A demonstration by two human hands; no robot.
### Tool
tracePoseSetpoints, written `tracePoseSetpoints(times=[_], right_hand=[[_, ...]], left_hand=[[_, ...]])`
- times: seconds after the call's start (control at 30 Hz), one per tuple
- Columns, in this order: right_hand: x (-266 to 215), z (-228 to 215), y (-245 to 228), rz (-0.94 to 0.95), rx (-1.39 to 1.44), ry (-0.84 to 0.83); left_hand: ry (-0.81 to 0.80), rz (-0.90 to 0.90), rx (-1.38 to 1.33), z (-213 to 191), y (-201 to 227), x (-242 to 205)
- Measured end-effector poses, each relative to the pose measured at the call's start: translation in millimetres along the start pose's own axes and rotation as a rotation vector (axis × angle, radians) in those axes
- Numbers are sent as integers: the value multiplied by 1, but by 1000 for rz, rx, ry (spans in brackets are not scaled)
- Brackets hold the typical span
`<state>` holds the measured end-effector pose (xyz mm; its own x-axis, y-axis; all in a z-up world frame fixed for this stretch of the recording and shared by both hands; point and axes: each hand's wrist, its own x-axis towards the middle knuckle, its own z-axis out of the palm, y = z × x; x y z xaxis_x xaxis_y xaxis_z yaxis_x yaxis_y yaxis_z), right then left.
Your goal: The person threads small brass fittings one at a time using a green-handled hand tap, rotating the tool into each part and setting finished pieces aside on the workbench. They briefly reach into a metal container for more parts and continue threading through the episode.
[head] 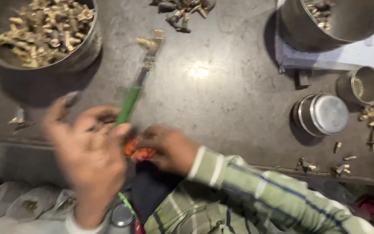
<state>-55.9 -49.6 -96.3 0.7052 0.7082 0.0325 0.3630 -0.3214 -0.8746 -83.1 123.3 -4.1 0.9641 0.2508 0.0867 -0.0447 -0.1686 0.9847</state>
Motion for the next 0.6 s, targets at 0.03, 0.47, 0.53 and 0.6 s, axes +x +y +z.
tracePoseSetpoints(times=[0.03, 0.47, 0.53, 0.6], right_hand=[[10, 5, -13, -88, 29, -12], [-65, -54, 57, 429, -440, 359], [-27, -27, 37, 213, -109, 228], [-3, -35, 8, 155, -57, 246]], left_hand=[[31, 27, 144, -6, 11, 4], [187, -131, -181, -18, 13, -15], [196, -79, -214, -23, 14, -13], [225, -66, -161, -41, 21, -24]])
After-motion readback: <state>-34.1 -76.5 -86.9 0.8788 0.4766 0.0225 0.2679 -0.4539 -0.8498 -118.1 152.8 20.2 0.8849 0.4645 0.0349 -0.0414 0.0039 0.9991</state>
